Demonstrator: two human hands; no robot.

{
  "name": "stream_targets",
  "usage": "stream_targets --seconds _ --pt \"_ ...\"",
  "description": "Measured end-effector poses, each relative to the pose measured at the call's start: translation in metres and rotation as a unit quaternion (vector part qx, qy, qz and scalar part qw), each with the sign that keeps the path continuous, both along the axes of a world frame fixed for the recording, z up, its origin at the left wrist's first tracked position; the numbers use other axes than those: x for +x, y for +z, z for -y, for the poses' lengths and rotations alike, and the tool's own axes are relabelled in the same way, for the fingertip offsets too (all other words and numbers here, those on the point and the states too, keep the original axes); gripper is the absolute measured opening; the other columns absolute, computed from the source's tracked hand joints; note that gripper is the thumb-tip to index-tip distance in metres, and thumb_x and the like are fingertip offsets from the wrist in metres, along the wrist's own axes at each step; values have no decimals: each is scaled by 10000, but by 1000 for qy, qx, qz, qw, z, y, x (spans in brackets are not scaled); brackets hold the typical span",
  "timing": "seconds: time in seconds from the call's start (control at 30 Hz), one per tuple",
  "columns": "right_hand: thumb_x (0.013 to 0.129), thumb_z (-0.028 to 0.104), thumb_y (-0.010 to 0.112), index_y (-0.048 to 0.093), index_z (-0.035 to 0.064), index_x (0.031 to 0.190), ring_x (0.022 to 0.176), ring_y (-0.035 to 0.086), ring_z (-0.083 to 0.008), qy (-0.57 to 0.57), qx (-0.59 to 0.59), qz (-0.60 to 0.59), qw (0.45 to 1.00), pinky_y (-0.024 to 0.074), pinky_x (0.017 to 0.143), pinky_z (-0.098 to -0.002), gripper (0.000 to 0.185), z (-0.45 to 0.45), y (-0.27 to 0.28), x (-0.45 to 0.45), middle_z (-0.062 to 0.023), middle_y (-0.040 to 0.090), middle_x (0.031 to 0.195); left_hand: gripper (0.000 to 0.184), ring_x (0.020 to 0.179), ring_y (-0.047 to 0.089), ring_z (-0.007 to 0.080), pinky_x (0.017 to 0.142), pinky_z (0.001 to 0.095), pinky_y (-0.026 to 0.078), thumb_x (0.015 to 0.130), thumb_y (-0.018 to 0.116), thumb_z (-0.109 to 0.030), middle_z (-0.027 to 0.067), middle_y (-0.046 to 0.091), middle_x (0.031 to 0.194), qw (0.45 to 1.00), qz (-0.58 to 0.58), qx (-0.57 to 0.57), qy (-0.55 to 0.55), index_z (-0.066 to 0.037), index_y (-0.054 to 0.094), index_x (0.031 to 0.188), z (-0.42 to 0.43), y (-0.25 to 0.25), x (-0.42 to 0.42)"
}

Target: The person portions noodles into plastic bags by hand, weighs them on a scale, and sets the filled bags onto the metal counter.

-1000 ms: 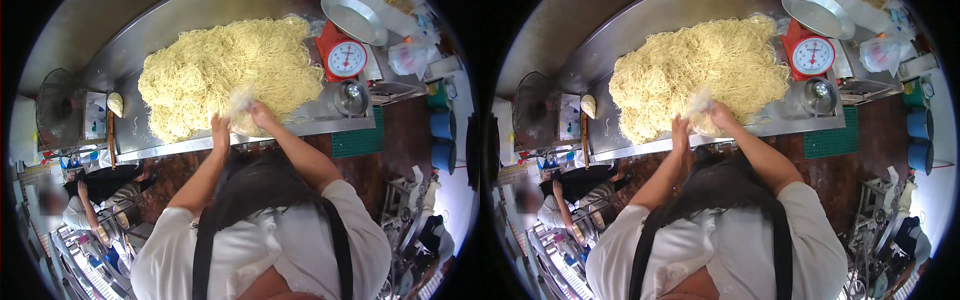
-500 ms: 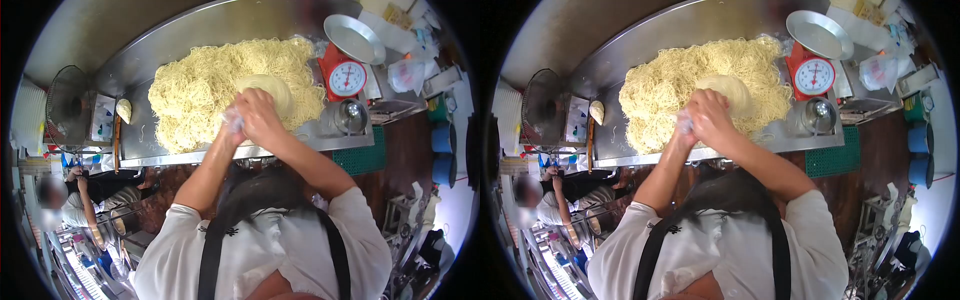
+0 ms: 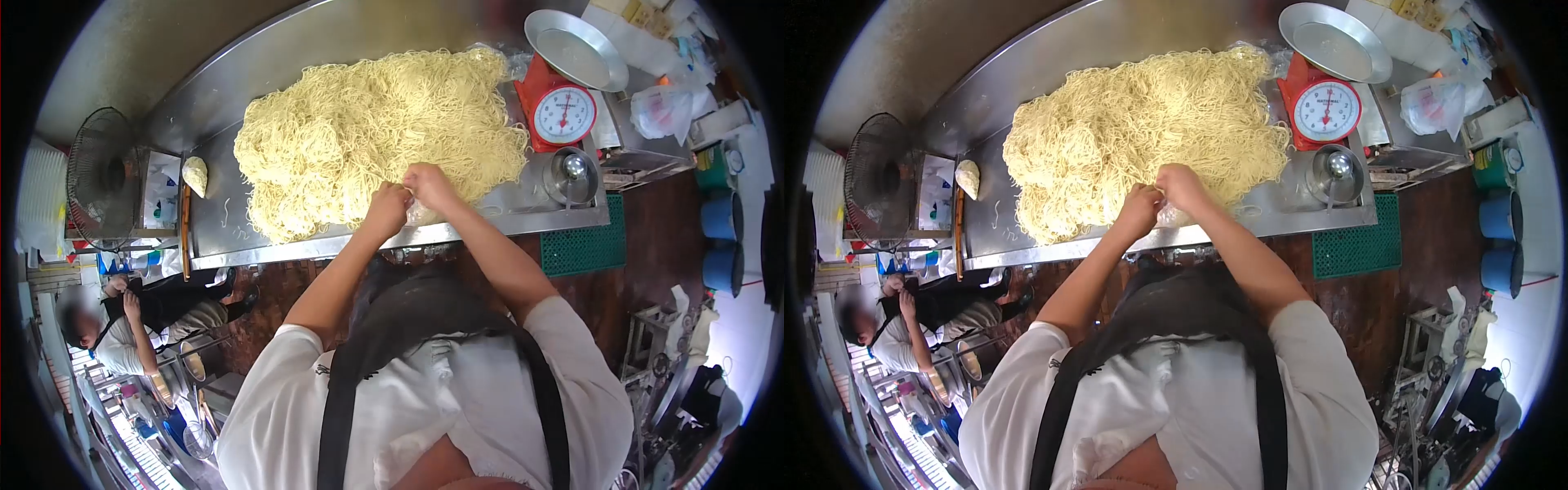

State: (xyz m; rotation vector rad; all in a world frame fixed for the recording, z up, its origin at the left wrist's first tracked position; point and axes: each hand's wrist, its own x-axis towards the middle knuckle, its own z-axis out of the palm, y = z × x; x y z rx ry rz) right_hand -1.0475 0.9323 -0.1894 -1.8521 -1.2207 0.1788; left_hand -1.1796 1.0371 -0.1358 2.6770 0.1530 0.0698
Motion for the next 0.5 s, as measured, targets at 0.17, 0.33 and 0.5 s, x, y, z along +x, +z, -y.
stream_targets --seconds 0.17,0.33,0.5 --pt "845 23 659 606 -19 1167 689 634 -296 -87 44 -272 957 519 661 -386 329 1 2 -41 -158 698 844 175 888 614 365 807 423 488 826 614 -4 207 646 944 966 -35 -228 118 21 666 991 -8 -31 -9" --pt "827 33 665 532 -16 1201 889 632 -407 -107 -26 -37 993 496 781 -485 400 24 6 -57 -217 679 930 223 875 640 341 773 425 498 824 619 0 223 639 896 944 -6 -275 184 -1 651 1045 4 -43 -15" --pt "765 20 703 495 3 1180 997 600 -428 -106 -134 -204 964 480 834 -490 464 22 12 -51 -214 658 961 226 832 645 354 768 415 516 846 629 -28 200 652 883 939 19 -272 212 4 637 1069 16 -24 -13"
